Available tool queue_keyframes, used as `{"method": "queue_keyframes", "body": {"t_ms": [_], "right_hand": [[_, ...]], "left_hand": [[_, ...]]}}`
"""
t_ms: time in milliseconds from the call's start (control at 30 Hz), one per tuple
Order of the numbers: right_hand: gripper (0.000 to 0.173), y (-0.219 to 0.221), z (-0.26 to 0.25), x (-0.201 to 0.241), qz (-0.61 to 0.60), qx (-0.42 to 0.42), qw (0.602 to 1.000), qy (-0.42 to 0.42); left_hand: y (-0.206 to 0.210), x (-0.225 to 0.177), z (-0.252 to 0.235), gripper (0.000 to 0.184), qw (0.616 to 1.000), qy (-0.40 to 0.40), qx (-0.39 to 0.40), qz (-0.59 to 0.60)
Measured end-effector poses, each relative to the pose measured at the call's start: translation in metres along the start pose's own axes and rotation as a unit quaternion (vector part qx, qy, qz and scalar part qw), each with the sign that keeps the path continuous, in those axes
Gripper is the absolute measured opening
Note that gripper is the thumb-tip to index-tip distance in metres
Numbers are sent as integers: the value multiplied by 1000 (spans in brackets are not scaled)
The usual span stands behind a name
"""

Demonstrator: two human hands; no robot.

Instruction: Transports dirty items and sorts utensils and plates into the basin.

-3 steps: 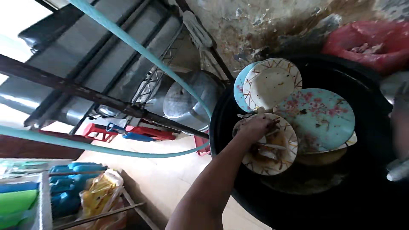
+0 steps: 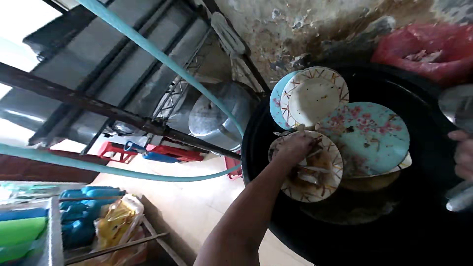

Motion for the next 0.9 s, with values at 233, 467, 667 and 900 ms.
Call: {"method": "queue_keyframes", "body": {"t_ms": [233,467,667,900], "right_hand": [[21,5,10,5,14,-17,999,45],[23,7,5,1,-23,49,997,54],[19,21,16,0,77,60,995,12],[15,20,12,-5,73,83,994,23]], "left_hand": [[-3,-33,-2,36,978,-168,84,-90],[-8,-14,-11,26,966,-244,39,72],[-45,-48,-41,30,880,-338,7,333],[-130,-178,-175,34,915,-111,-45,384]]}}
Point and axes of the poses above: each hand's wrist, its own z-axis away from the middle knuckle, its own y-axis out of the palm, x = y × z, the point moved 3 cm from there along -z, towards the middle knuckle, and after that the axes turned 14 degrees about -x, right-handed, at the moved point
